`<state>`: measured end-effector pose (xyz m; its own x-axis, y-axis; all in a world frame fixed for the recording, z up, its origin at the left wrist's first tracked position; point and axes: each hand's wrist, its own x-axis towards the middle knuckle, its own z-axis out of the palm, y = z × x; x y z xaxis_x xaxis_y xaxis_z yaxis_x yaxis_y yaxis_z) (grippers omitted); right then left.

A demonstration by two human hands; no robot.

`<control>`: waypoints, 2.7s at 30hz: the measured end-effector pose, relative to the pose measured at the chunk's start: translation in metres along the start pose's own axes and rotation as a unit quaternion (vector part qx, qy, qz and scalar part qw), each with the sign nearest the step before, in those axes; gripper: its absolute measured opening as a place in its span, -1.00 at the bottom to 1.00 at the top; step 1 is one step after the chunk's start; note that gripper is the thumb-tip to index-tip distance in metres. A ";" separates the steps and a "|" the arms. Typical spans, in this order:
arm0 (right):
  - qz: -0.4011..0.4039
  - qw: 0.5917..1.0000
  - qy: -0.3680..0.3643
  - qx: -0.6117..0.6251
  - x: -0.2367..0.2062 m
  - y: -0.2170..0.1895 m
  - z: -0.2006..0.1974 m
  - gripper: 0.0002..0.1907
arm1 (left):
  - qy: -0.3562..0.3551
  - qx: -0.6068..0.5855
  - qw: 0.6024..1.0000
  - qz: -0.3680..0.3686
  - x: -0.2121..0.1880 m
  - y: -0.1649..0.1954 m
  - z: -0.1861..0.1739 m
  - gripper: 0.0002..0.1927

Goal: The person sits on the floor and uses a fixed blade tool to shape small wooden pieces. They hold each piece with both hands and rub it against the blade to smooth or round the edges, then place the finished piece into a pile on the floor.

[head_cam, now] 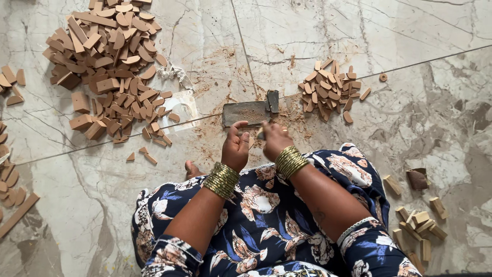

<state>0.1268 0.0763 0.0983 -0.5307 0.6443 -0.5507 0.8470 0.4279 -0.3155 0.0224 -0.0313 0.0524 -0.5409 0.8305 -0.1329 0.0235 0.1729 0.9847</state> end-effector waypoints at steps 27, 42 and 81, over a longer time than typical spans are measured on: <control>-0.241 0.879 0.027 0.410 0.032 0.036 0.034 -0.82 | 0.030 -0.112 0.988 -0.105 0.021 -0.039 0.007 -0.69; -0.002 0.869 0.421 0.260 0.070 0.087 -0.023 -0.78 | 0.005 -0.002 0.999 -0.032 0.023 -0.013 0.033 -0.62; -0.413 0.882 0.059 0.219 0.098 -0.121 0.071 -0.59 | 0.034 -0.213 0.976 -0.011 0.030 0.121 0.008 -0.62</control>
<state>-0.0253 0.0427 0.0269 -0.9503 0.3000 0.0836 0.0869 0.5131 -0.8539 0.0156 0.0182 0.1670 -0.5917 0.7901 -0.1601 -0.3319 -0.0578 0.9415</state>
